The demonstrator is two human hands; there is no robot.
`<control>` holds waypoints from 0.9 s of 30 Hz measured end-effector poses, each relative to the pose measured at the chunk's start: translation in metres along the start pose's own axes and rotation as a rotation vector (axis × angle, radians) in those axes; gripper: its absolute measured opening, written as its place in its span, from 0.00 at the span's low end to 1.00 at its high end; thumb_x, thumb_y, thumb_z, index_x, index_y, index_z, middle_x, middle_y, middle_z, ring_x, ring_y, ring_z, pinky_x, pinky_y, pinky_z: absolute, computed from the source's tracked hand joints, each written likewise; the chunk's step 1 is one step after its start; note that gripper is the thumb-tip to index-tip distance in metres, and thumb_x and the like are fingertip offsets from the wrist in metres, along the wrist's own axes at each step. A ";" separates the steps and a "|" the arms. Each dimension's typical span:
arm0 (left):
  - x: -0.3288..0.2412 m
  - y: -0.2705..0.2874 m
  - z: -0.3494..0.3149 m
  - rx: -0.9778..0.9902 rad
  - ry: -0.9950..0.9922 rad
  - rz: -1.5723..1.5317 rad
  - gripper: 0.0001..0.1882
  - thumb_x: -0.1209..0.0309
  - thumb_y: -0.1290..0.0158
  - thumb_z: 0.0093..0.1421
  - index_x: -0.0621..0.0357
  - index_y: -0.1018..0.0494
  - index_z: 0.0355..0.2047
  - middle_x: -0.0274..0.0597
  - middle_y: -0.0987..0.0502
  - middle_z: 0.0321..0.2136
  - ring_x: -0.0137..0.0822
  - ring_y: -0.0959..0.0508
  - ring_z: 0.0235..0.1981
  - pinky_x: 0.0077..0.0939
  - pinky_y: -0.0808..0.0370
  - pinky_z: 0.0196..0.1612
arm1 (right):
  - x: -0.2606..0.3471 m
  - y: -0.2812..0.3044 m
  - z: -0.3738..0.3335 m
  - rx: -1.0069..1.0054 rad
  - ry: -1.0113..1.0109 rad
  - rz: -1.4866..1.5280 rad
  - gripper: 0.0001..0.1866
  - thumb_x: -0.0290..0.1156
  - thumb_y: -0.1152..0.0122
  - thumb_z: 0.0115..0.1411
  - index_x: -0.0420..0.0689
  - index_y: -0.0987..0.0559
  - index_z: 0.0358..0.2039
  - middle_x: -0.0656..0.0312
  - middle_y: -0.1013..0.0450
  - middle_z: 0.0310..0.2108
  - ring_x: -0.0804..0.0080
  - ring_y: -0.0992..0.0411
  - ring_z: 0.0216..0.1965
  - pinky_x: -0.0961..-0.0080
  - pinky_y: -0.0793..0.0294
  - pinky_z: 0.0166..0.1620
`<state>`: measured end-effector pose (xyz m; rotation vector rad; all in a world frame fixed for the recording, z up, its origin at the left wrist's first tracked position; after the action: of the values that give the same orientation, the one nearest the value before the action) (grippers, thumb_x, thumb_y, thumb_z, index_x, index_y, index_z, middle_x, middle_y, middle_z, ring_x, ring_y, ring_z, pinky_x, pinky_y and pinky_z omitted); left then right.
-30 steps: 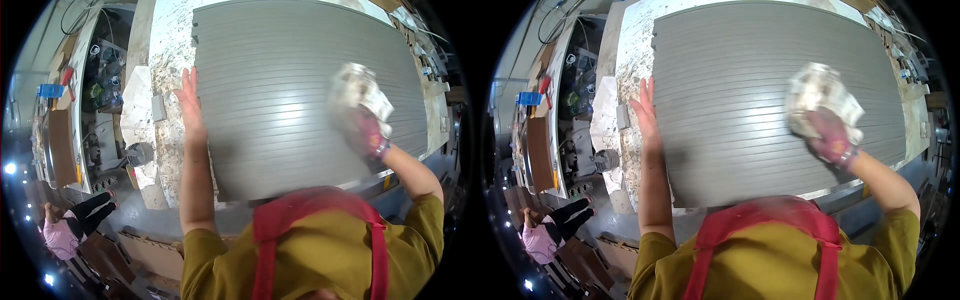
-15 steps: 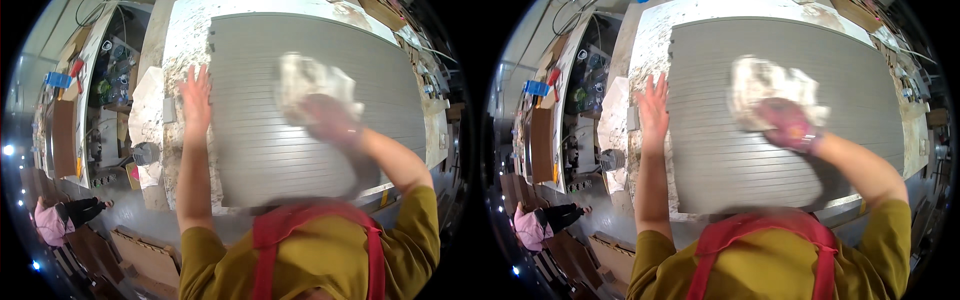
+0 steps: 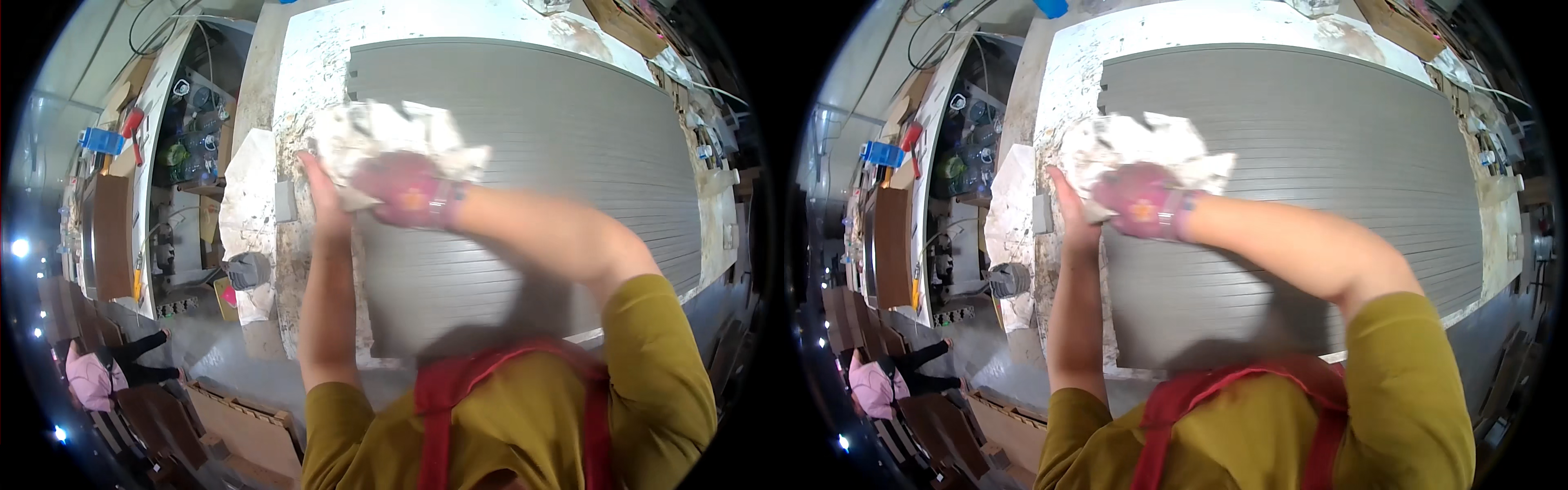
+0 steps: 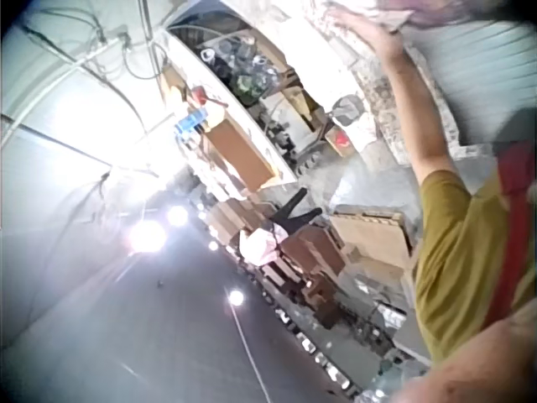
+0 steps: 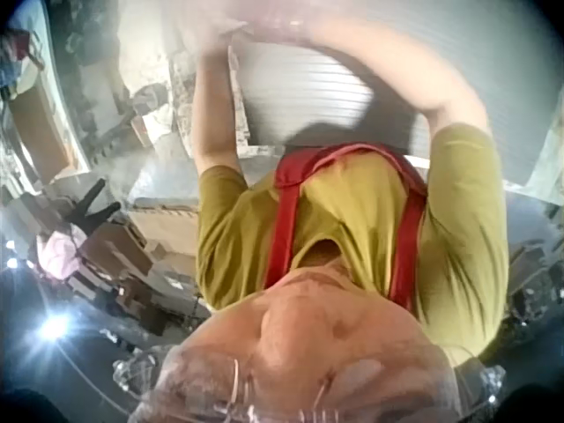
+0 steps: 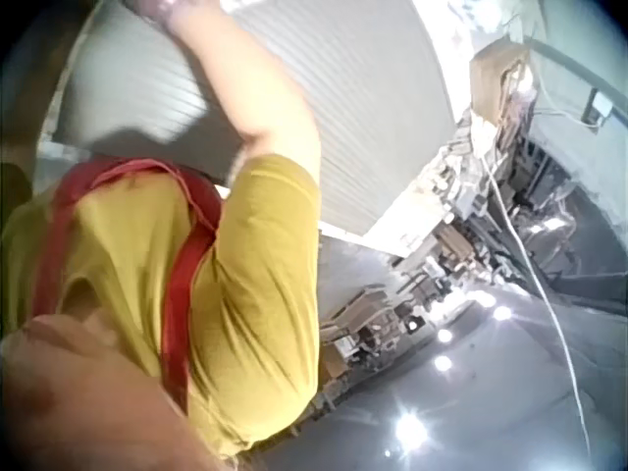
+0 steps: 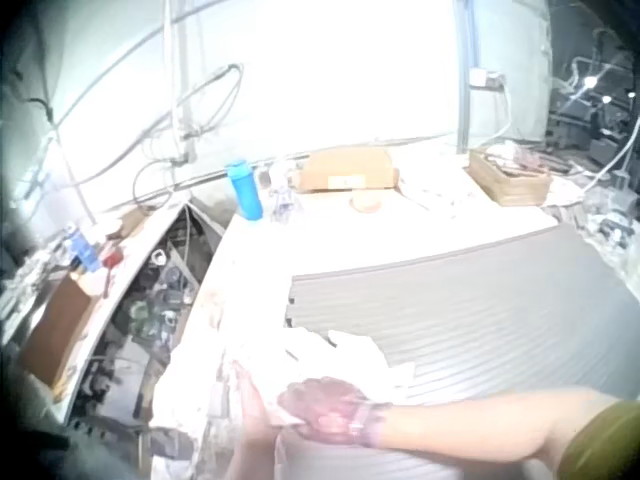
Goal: The person cleans a ribbed furniture panel by applying liquid from a bottle onto a cloth and repeatedly wiping the surface, moving across the ribs and along the edges.
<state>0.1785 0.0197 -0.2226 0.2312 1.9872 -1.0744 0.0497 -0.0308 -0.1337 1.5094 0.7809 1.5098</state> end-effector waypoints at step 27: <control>0.006 0.006 0.003 0.212 -0.211 0.422 0.51 0.31 0.83 0.58 0.62 0.64 0.67 0.52 0.53 0.66 0.46 0.56 0.68 0.34 0.68 0.67 | -0.100 0.053 -0.144 0.041 -0.542 -0.078 0.25 0.30 0.41 0.46 0.41 0.31 0.48 0.46 0.28 0.42 0.45 0.30 0.44 0.55 0.31 0.48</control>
<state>0.1798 0.0197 -0.2317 0.5960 1.5463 -0.9843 -0.1078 -0.1238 -0.1442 1.7841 0.5392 0.9583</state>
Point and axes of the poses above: each hand's wrist, its own z-axis towards the middle knuckle, its own y-axis out of the back of the hand, x = y × z, the point moved 4 cm from there along z, towards the middle knuckle
